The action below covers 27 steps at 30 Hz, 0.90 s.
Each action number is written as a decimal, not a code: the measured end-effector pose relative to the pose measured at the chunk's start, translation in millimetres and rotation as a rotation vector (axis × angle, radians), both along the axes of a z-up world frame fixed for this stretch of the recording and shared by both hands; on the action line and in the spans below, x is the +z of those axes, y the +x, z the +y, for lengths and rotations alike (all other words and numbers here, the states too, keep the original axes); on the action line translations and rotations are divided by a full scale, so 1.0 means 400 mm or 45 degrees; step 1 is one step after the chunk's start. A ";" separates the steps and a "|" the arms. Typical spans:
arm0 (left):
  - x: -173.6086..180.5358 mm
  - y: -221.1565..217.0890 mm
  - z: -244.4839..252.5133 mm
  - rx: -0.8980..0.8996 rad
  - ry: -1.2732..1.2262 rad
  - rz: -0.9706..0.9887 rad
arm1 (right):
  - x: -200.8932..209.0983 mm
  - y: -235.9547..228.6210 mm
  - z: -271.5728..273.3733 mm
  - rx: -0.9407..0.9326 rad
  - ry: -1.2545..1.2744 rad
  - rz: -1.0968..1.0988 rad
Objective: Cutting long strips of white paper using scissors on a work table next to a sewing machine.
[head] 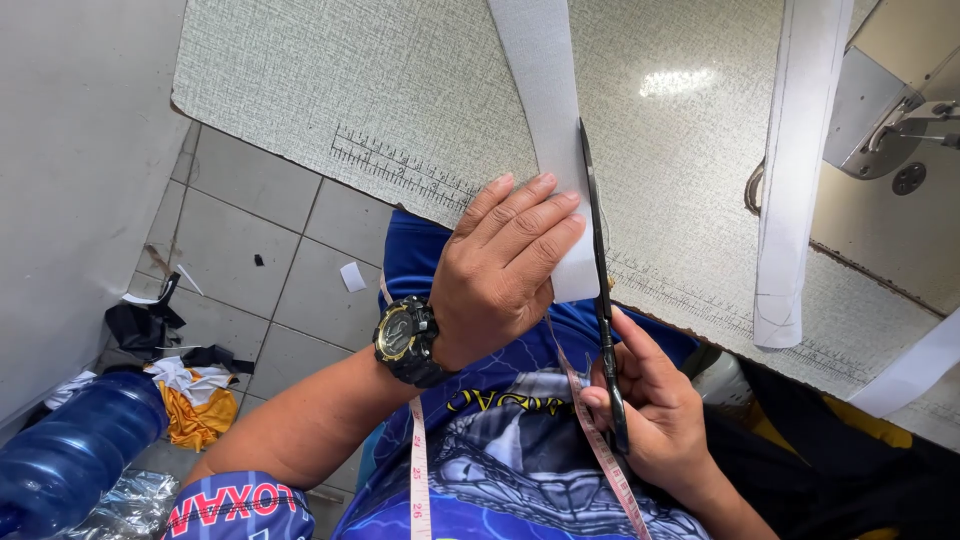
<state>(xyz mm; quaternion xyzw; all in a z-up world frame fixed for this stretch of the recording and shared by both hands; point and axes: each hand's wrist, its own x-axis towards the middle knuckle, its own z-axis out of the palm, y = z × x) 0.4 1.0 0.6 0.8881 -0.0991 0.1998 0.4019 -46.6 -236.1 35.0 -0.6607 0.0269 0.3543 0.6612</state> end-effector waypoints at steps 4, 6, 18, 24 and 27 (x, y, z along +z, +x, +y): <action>0.004 0.000 0.001 0.008 -0.023 0.001 | 0.005 0.001 0.003 0.003 -0.014 0.029; 0.008 0.002 0.002 -0.003 -0.052 0.016 | 0.001 -0.003 0.000 -0.054 0.015 0.061; 0.030 -0.004 0.021 -0.103 -0.030 0.049 | 0.005 0.016 0.015 -0.021 -0.091 -0.026; 0.003 0.027 0.026 0.066 0.407 0.056 | 0.014 0.016 0.029 -0.035 -0.138 -0.029; 0.014 0.026 0.026 0.063 0.345 0.099 | -0.003 0.006 0.019 -0.045 -0.020 -0.029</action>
